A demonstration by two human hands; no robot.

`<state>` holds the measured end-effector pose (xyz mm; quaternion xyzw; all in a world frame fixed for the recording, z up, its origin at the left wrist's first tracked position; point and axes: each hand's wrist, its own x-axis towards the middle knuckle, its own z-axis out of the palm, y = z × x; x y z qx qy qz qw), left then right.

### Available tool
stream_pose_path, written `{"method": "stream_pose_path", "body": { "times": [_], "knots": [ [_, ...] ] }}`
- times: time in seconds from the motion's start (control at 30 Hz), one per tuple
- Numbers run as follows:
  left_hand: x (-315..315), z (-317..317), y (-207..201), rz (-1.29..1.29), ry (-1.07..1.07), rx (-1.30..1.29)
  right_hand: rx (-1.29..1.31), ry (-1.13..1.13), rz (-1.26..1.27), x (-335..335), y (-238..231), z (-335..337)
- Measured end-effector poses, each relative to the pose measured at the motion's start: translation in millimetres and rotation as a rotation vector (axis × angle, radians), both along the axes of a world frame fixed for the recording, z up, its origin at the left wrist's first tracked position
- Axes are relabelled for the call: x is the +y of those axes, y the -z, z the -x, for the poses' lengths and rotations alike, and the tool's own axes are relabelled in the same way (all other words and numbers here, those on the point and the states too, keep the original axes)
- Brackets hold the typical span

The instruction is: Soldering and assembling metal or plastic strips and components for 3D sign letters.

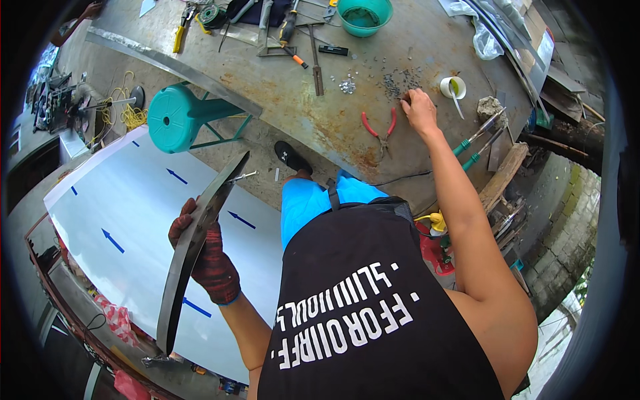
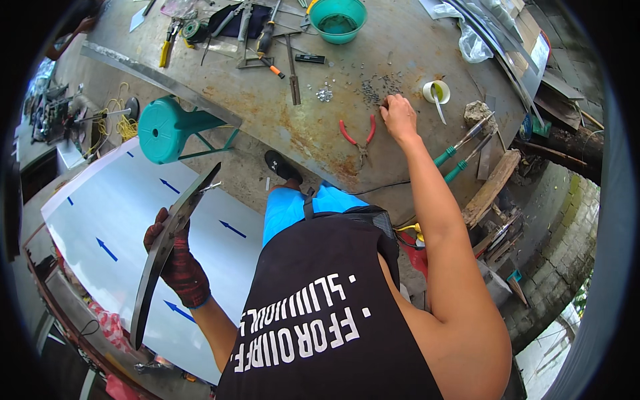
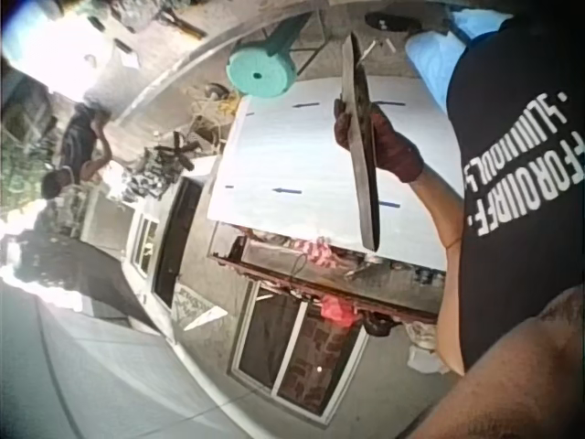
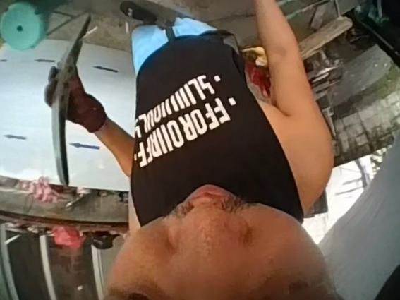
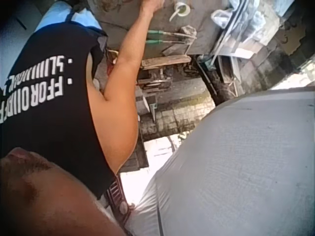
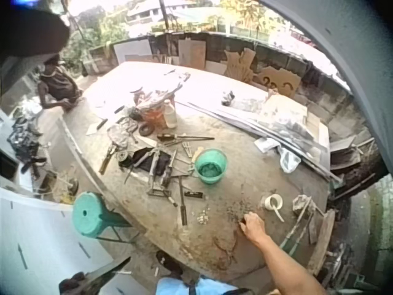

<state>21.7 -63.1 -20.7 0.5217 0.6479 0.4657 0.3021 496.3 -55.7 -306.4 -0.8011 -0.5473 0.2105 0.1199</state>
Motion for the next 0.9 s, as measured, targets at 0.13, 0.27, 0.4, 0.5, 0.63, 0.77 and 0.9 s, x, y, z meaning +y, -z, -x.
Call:
{"method": "stream_pose_path", "body": {
  "times": [0.13, 0.27, 0.4, 0.5, 0.63, 0.77, 0.9],
  "knots": [
    [-0.3, -2.0, 0.3, -0.021, 0.017, 0.023, 0.008, -0.003, 0.01, -1.0, 2.3, -0.3],
    [-2.2, -7.0, -3.3, -0.055, 0.089, -0.051, 0.055, -0.002, -0.043, 0.6, -0.2, -2.0],
    [-0.2, -16.6, -4.6, -0.106, 0.181, -0.063, 0.25, 0.052, -0.141, 15.3, -35.1, 11.7],
    [1.8, -23.8, -7.1, -0.099, 0.23, -0.02, 0.453, 0.072, -0.203, 27.6, -82.5, 42.6],
    [1.5, -31.8, -11.1, -0.036, 0.18, 0.009, 0.68, -0.047, -0.214, 39.4, -155.3, 92.7],
    [2.3, -43.5, -20.2, -0.047, 0.213, 0.047, 0.768, -0.145, -0.176, 39.4, -229.1, 141.3],
    [-4.3, -41.5, -8.9, 0.056, 0.143, -0.073, 0.835, -0.327, -0.271, 34.6, -267.6, 183.8]
  ]
}}
